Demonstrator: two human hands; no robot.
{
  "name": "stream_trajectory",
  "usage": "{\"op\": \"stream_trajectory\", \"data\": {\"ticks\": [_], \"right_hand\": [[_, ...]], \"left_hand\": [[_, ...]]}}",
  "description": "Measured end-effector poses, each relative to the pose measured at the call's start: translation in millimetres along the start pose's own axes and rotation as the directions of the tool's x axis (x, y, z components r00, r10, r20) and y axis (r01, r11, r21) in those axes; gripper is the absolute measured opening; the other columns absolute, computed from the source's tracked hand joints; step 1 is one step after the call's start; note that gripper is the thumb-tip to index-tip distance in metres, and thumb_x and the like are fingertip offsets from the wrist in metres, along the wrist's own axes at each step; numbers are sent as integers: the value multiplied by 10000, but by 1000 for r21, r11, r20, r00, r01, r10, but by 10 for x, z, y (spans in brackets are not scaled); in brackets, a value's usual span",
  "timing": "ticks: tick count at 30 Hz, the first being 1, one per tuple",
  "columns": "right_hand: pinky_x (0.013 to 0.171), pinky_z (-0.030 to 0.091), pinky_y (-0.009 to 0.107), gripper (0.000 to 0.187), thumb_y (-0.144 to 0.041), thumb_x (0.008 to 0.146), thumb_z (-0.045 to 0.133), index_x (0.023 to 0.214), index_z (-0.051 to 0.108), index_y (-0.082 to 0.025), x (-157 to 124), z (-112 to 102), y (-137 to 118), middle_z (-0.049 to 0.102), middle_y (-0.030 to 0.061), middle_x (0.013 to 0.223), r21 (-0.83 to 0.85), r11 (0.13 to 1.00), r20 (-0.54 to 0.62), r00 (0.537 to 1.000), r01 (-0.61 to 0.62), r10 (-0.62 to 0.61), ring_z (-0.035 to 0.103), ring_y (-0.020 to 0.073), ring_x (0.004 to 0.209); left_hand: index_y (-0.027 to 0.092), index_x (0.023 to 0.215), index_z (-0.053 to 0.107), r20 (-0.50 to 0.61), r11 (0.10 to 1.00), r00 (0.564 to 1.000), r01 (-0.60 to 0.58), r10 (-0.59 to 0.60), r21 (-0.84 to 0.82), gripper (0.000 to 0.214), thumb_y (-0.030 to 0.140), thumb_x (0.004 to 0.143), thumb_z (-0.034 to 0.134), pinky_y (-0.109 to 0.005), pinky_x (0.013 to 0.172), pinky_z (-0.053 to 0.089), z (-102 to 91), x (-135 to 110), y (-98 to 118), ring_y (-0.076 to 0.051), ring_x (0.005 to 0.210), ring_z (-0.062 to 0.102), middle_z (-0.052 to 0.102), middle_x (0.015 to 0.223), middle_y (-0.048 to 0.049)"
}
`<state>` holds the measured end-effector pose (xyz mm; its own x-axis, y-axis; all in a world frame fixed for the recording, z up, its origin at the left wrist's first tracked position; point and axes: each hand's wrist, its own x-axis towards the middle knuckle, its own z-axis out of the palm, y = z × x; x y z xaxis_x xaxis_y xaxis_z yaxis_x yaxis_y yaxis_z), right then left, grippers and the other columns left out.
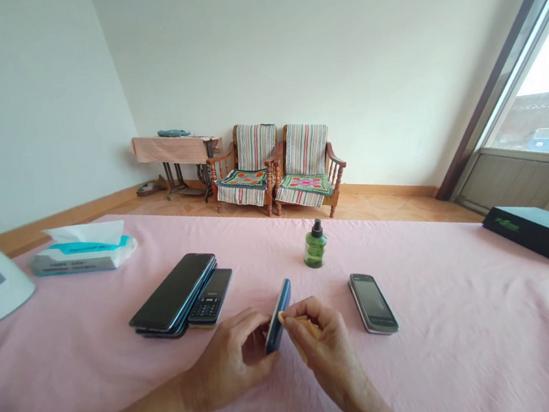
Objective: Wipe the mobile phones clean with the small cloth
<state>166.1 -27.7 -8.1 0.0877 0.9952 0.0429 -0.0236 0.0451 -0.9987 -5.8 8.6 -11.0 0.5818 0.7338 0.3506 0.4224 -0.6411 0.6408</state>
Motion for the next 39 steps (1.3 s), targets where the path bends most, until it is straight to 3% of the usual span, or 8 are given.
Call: {"op": "stream_trajectory", "data": {"ticks": [5, 8, 11, 19, 24, 28, 34, 39], "right_hand": [[416, 301, 198, 317, -459, 745, 668, 797, 635, -148, 40, -41, 56, 608, 21, 646, -31, 999, -62, 997, 44, -46, 505, 107, 519], [418, 316, 213, 342, -465, 764, 636, 839, 654, -132, 126, -110, 98, 600, 23, 624, -175, 980, -178, 976, 94, -125, 486, 113, 491], [473, 392, 244, 338, -457, 771, 609, 807, 678, -128, 253, -190, 76, 629, 46, 640, -366, 918, -197, 951, 153, -237, 545, 156, 547], [666, 471, 308, 202, -329, 772, 603, 761, 708, -157, 510, -218, 23, 643, 61, 771, -507, 814, -112, 915, 282, -387, 609, 207, 724], [673, 478, 276, 169, -262, 834, 545, 811, 688, -174, 382, -51, 124, 606, 56, 790, -534, 753, -26, 883, 384, -469, 604, 179, 722], [651, 468, 233, 180, -172, 875, 483, 871, 662, -184, 276, 46, 140, 586, 45, 808, -589, 633, 96, 821, 503, -563, 587, 147, 711], [692, 472, 267, 173, -172, 880, 481, 857, 653, -163, 485, -103, 162, 590, 56, 822, -681, 592, 13, 816, 430, -578, 593, 167, 745], [694, 474, 259, 189, -162, 891, 457, 874, 644, -178, 368, -43, 179, 580, 54, 837, -659, 601, 50, 825, 451, -563, 586, 161, 756]], "left_hand": [[175, 817, 608, -73, 1000, 997, 0, 2, 28, 153, 68, 739, 530, -230, 623, 407, 0, -34, -38, -150, 675, 537, 577, 727, 1], [175, 795, 615, -82, 999, 996, 21, -18, 41, 137, 83, 758, 521, -225, 612, 404, -29, -56, -46, -153, 673, 536, 579, 722, -4], [174, 794, 618, -82, 999, 996, 29, -25, 45, 137, 81, 752, 526, -224, 619, 405, -53, -70, -30, -155, 683, 541, 583, 733, -6], [173, 782, 610, -75, 999, 997, 30, -27, 38, 77, 105, 776, 573, -224, 625, 392, -47, -77, -36, -149, 679, 538, 575, 733, 2], [178, 802, 595, -67, 1000, 998, 18, -16, 26, 105, 83, 786, 553, -224, 634, 392, -43, -65, -46, -147, 692, 541, 566, 741, 5], [189, 830, 592, -63, 999, 998, 24, -22, 28, 144, 65, 778, 542, -224, 634, 396, -40, -68, -49, -149, 702, 549, 566, 749, 9], [183, 816, 596, -29, 998, 999, 35, -34, 50, 94, 97, 793, 564, -231, 640, 411, -19, -70, -59, -159, 707, 556, 578, 751, -5], [189, 822, 591, -17, 998, 999, 30, -29, 58, 110, 86, 788, 570, -234, 649, 409, -3, -68, -57, -160, 719, 553, 577, 756, 1]]}}
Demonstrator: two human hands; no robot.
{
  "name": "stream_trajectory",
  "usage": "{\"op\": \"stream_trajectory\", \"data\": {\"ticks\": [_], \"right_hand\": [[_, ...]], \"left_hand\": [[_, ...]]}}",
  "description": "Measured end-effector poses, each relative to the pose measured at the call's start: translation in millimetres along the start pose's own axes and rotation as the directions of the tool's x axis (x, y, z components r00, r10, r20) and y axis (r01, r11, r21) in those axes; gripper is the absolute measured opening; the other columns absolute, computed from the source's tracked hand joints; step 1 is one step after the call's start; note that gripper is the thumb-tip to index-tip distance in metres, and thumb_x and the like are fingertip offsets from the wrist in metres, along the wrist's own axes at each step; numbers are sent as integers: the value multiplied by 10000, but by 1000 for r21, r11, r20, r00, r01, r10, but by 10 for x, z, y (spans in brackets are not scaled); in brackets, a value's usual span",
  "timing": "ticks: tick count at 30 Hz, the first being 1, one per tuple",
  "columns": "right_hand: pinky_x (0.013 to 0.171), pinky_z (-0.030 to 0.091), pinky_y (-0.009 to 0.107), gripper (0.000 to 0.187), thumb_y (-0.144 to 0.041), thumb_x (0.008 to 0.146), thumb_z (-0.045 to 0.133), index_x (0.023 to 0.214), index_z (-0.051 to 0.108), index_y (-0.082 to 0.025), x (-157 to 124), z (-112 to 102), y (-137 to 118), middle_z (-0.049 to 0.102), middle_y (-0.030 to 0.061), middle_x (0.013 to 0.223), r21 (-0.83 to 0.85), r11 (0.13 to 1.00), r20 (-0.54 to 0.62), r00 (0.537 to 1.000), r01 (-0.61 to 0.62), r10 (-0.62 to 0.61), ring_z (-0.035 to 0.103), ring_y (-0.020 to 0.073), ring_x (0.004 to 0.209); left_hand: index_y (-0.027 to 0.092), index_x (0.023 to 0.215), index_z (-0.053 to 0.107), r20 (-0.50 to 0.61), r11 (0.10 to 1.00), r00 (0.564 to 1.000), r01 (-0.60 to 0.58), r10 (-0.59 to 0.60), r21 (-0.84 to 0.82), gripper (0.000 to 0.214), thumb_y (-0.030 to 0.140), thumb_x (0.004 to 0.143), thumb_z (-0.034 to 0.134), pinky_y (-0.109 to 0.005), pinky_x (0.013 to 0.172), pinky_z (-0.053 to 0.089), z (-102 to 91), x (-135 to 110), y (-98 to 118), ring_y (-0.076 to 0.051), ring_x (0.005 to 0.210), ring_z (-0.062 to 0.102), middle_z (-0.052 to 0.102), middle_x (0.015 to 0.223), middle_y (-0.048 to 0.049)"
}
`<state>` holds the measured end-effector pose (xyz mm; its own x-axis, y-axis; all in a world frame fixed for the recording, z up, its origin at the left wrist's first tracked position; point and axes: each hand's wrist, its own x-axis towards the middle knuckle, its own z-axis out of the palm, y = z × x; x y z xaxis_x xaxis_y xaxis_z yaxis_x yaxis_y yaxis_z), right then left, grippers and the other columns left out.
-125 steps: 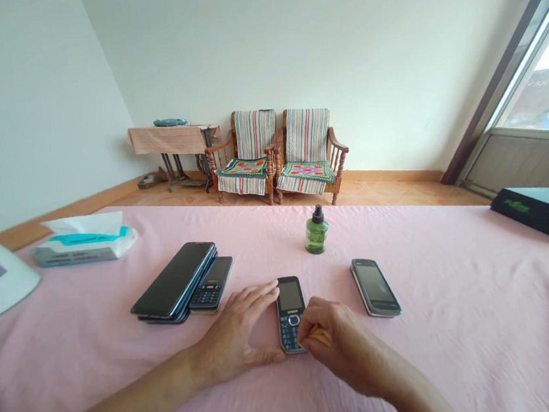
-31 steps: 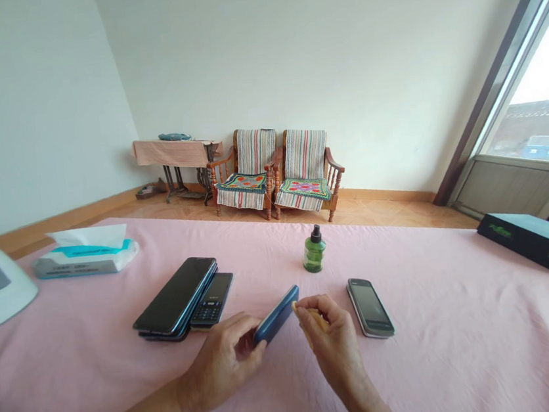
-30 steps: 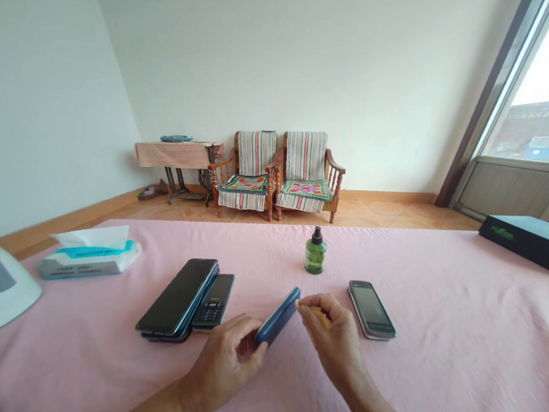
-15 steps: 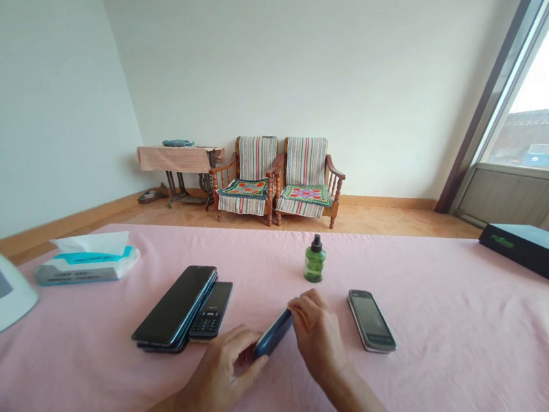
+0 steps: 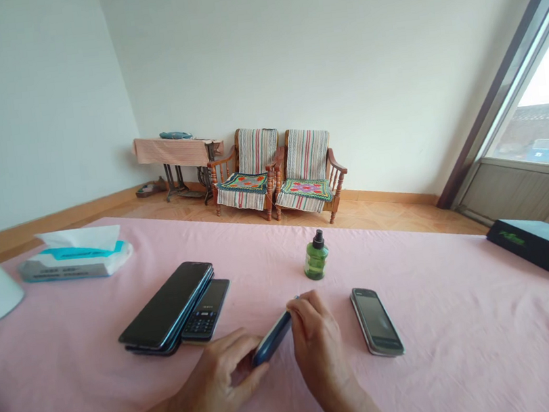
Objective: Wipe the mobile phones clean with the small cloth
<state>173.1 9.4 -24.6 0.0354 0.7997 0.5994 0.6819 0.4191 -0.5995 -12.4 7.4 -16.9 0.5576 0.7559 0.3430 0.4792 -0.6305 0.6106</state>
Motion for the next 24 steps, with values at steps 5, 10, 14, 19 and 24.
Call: {"op": "stream_trajectory", "data": {"ticks": [5, 10, 14, 19, 24], "right_hand": [[687, 475, 257, 201, -161, 894, 449, 910, 648, -181, -5, 17, 8, 580, 56, 847, -2, 1000, -14, 1000, 6, -6, 584, 160, 753], [706, 474, 269, 195, -157, 892, 450, 881, 644, -172, 53, 1, 56, 569, 53, 827, -37, 999, -62, 998, -5, 3, 584, 166, 750], [667, 470, 232, 202, -129, 893, 436, 861, 626, -190, -136, 57, -203, 556, 44, 819, 79, 996, 19, 999, 36, -37, 574, 150, 733], [669, 475, 228, 180, -111, 885, 460, 867, 621, -188, -174, 91, -254, 562, 48, 832, 111, 993, 19, 999, 38, -41, 574, 150, 743], [695, 482, 236, 183, -107, 884, 463, 911, 625, -188, -152, 86, -170, 567, 51, 848, 81, 996, -37, 999, 43, -40, 586, 154, 760]], "left_hand": [[186, 828, 591, 5, 1000, 1000, 9, -9, -19, 111, 86, 798, 553, -235, 644, 406, -23, 10, 20, -159, 720, 552, 577, 761, -2], [185, 837, 593, 5, 1000, 1000, 12, -11, -11, 101, 94, 800, 568, -237, 646, 398, -14, 16, 9, -158, 720, 544, 572, 764, 2], [183, 782, 559, -4, 1000, 1000, 11, -11, -17, 96, 90, 803, 566, -232, 629, 382, -9, 9, -2, -149, 703, 536, 559, 744, 12], [181, 776, 551, -8, 1000, 1000, 11, -11, -24, 91, 97, 808, 562, -230, 626, 377, -16, 12, 0, -147, 698, 533, 554, 732, 15], [179, 784, 559, -15, 999, 1000, 10, -10, -34, 104, 77, 792, 574, -231, 650, 379, -2, 14, -11, -148, 714, 539, 566, 747, 11]]}}
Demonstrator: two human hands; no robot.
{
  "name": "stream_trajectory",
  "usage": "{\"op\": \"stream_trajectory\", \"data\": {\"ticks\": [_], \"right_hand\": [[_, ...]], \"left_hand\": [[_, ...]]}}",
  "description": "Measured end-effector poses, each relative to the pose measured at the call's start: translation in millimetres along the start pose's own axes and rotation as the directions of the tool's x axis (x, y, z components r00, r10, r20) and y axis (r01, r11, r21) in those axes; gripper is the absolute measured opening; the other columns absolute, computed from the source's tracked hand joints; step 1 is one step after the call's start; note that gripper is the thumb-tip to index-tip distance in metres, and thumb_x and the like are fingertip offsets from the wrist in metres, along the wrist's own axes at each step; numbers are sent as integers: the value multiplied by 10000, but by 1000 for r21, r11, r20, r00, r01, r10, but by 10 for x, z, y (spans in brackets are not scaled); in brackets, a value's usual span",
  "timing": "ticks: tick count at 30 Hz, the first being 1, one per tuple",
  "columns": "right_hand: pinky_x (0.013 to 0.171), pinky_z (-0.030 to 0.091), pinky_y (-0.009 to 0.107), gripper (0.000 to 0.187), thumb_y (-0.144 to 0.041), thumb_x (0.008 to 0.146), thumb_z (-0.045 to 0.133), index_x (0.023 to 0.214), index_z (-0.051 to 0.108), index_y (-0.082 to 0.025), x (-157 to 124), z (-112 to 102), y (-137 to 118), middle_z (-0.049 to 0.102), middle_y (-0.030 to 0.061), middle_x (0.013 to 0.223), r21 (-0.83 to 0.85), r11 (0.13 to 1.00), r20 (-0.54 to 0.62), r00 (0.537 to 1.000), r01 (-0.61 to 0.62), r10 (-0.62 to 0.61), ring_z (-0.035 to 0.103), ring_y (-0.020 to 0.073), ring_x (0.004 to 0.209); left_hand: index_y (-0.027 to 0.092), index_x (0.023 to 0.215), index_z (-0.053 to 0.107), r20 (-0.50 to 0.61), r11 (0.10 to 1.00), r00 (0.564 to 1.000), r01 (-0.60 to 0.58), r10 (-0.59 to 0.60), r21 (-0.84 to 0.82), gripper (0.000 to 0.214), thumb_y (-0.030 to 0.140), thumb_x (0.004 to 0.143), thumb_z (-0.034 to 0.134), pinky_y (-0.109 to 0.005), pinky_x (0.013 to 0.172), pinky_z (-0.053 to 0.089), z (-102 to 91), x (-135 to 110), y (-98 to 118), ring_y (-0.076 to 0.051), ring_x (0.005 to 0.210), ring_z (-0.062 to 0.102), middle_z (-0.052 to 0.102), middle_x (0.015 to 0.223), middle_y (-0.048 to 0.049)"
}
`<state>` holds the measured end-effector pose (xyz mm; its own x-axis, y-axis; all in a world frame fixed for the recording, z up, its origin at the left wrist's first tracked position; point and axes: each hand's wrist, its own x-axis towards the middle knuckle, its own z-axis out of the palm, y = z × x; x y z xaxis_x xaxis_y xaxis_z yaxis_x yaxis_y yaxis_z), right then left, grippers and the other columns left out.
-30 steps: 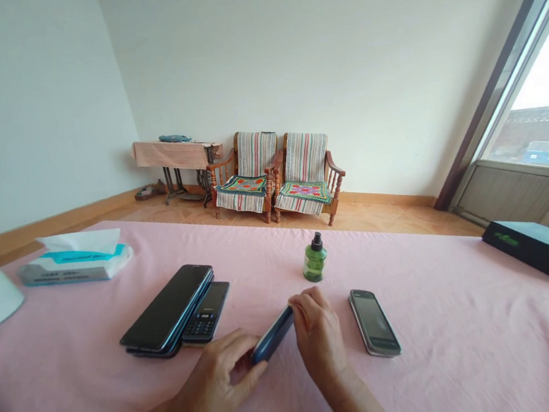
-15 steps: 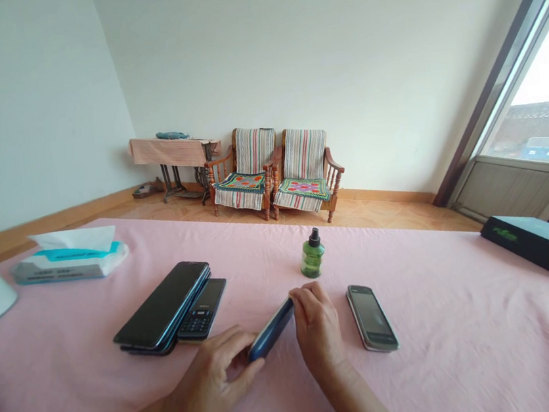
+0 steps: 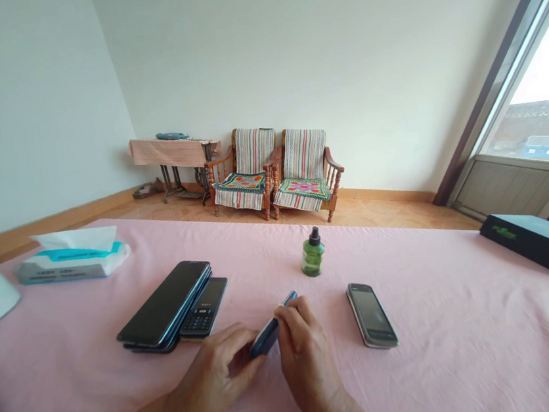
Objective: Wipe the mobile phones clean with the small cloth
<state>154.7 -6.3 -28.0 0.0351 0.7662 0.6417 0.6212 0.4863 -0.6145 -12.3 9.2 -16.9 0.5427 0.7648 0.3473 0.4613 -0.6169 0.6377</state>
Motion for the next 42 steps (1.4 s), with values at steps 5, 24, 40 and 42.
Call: {"op": "stream_trajectory", "data": {"ticks": [5, 24, 40, 42], "right_hand": [[675, 483, 229, 191, -87, 894, 426, 873, 582, -195, -110, 33, -128, 550, 45, 852, 97, 994, 84, 995, 48, -56, 565, 142, 751], [667, 436, 250, 179, -57, 848, 445, 865, 556, -196, -3, -43, -2, 529, 23, 813, 25, 999, 43, 999, -28, 27, 536, 145, 725], [651, 457, 241, 175, -60, 827, 476, 853, 594, -186, 38, -38, 32, 539, 26, 801, 40, 999, 24, 1000, -6, 5, 544, 142, 702], [645, 462, 235, 178, -60, 836, 461, 850, 584, -189, -19, -7, -14, 539, 27, 806, 79, 997, 56, 998, 7, -11, 548, 139, 709]], "left_hand": [[176, 752, 532, 3, 1000, 1000, -21, 21, -3, 94, 158, 836, 570, -232, 622, 371, 9, 1, -32, -149, 688, 523, 547, 726, 10], [172, 753, 579, 4, 999, 1000, 29, -28, -43, 108, 70, 752, 613, -216, 618, 356, 17, 25, -67, -133, 683, 519, 559, 718, 29], [174, 727, 567, -11, 999, 1000, 13, -14, -31, 105, 74, 751, 592, -214, 601, 352, 15, 30, -52, -130, 653, 506, 545, 692, 30], [173, 719, 555, -13, 999, 1000, 9, -9, -34, 111, 78, 760, 595, -214, 602, 348, 12, 30, -52, -130, 662, 508, 550, 698, 28]]}}
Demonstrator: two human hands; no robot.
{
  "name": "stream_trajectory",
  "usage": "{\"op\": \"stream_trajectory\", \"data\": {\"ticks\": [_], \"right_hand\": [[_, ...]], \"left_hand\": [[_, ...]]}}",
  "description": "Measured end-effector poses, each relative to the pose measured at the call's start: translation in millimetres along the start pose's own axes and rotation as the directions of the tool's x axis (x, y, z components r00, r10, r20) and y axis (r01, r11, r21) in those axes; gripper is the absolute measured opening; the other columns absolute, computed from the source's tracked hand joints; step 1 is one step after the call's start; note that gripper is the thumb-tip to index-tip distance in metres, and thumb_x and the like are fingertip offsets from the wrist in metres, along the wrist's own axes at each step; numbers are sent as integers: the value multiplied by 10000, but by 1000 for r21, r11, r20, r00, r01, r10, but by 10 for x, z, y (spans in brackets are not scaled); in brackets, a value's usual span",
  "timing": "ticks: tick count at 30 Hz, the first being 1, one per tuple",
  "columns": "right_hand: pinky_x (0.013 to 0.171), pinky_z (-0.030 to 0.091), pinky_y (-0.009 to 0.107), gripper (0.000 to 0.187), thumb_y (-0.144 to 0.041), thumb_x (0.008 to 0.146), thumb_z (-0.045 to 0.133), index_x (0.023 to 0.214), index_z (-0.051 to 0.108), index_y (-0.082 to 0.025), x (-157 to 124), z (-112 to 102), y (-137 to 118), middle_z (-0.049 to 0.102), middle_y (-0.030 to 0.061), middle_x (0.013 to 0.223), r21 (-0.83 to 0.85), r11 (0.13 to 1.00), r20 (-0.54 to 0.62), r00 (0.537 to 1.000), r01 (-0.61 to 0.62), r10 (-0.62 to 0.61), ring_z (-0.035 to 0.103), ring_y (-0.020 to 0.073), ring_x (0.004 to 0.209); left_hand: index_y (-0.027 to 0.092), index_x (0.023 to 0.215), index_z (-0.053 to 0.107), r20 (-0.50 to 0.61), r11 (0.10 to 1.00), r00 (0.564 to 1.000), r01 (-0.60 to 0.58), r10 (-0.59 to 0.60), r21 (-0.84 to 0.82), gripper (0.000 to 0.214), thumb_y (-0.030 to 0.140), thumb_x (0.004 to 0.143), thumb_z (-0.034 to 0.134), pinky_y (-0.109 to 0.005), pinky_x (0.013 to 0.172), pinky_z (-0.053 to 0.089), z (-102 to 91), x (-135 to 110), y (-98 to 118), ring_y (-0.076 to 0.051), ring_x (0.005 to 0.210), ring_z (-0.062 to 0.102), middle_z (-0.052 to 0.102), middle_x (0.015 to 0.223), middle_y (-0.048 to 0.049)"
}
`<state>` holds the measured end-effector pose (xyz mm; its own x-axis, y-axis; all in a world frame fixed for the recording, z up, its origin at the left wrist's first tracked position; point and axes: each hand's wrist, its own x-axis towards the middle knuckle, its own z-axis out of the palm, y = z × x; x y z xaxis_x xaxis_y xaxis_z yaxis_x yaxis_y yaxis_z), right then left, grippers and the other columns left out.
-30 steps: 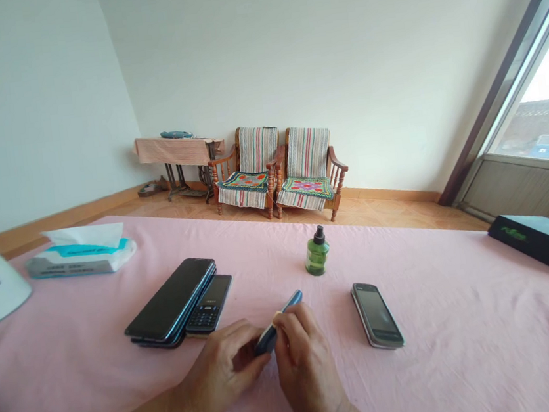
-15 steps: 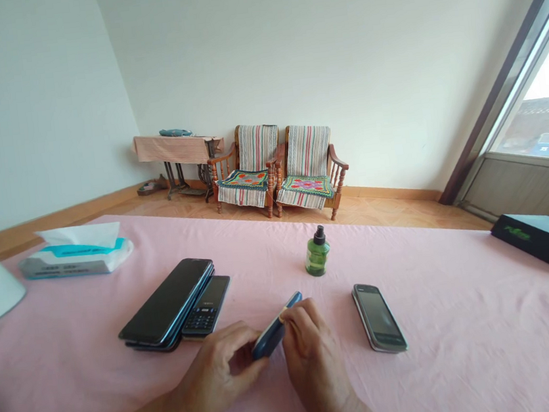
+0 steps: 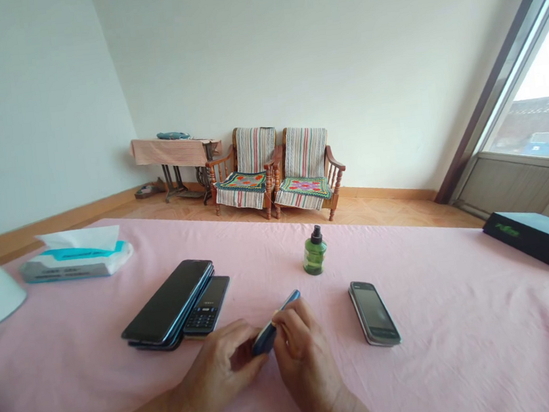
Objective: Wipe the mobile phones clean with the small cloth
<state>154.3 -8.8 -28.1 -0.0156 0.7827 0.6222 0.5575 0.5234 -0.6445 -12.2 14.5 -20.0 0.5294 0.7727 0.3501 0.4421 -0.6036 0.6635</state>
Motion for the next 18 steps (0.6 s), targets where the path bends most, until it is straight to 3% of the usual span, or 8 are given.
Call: {"op": "stream_trajectory", "data": {"ticks": [4, 10, 18], "right_hand": [[640, 472, 226, 172, -66, 839, 464, 832, 577, -196, -57, 36, -38, 545, 26, 812, 27, 999, 50, 998, 24, -25, 558, 136, 716], [674, 485, 242, 176, -75, 833, 485, 874, 608, -194, 12, -54, 39, 551, 26, 803, -75, 997, -55, 998, 1, -5, 574, 144, 720], [624, 472, 230, 203, -55, 847, 441, 873, 581, -200, -101, 64, -118, 539, 26, 803, 16, 997, 71, 995, 70, -71, 550, 133, 699]], "left_hand": [[172, 717, 551, 3, 1000, 1000, 0, 0, -5, 100, 110, 768, 611, -216, 598, 348, -5, -3, 0, -136, 670, 512, 552, 702, 24], [170, 760, 592, 5, 1000, 1000, -10, 10, -2, 70, 100, 760, 588, -223, 613, 365, 7, -9, 14, -140, 665, 517, 558, 711, 16], [176, 754, 579, 14, 999, 1000, -22, 23, -27, 68, 120, 791, 593, -216, 602, 357, -22, 7, 27, -134, 672, 521, 552, 716, 28]]}}
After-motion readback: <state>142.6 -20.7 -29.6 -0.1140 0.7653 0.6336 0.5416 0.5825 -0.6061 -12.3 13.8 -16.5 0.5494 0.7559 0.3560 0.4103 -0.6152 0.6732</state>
